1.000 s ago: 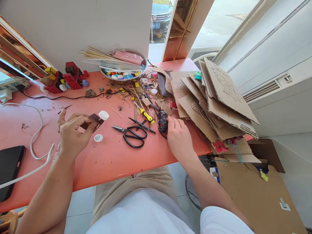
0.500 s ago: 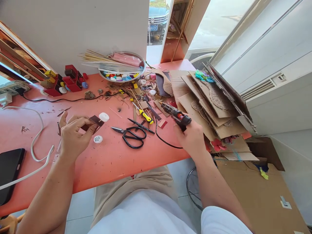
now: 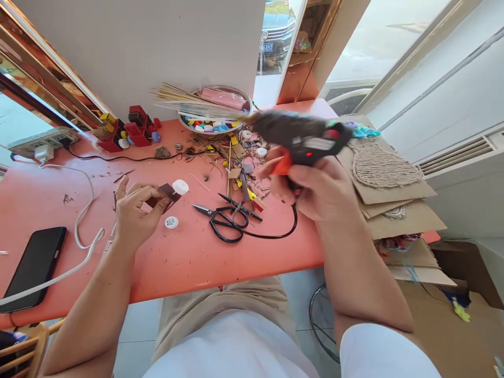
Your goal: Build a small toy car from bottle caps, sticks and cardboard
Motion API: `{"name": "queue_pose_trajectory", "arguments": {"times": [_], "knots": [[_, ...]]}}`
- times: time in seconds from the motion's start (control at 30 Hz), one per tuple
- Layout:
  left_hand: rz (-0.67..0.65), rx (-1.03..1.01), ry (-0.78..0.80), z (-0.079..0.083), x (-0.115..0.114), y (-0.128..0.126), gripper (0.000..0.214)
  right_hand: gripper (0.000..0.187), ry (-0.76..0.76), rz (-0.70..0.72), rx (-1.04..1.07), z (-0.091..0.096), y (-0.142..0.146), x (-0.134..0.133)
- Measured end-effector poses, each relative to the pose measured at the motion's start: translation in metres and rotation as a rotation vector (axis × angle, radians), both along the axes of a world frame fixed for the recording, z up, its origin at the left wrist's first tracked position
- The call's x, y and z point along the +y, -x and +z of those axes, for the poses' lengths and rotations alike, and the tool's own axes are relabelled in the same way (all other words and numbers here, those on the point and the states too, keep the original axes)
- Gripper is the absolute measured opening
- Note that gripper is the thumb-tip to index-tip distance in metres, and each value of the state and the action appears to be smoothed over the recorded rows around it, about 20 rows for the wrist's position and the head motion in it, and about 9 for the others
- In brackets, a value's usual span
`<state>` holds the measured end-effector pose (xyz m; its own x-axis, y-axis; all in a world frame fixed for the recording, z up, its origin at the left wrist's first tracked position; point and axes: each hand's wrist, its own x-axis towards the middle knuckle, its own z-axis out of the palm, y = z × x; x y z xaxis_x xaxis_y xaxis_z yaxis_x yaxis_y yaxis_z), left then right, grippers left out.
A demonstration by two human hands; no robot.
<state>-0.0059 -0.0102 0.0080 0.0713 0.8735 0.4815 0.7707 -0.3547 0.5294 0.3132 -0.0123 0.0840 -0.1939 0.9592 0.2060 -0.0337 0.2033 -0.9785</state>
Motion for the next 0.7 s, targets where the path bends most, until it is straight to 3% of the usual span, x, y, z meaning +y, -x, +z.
{"name": "queue_pose_trajectory", "arguments": {"times": [0.1, 0.17, 0.37, 0.7], "knots": [[0.004, 0.010, -0.004, 0.001, 0.000, 0.001, 0.023, 0.053, 0.034, 0.213, -0.070, -0.008, 0.027, 0.015], [0.013, 0.019, 0.004, 0.002, -0.001, 0.002, 0.022, 0.060, 0.037, 0.282, -0.116, -0.021, 0.041, 0.021], [0.043, 0.049, 0.012, 0.004, -0.004, 0.003, 0.022, 0.065, 0.054, 0.215, -0.127, -0.052, 0.051, 0.017], [0.036, 0.066, -0.028, 0.009, -0.010, 0.002, 0.026, 0.054, 0.049, 0.221, -0.224, -0.049, 0.051, 0.009]]}}
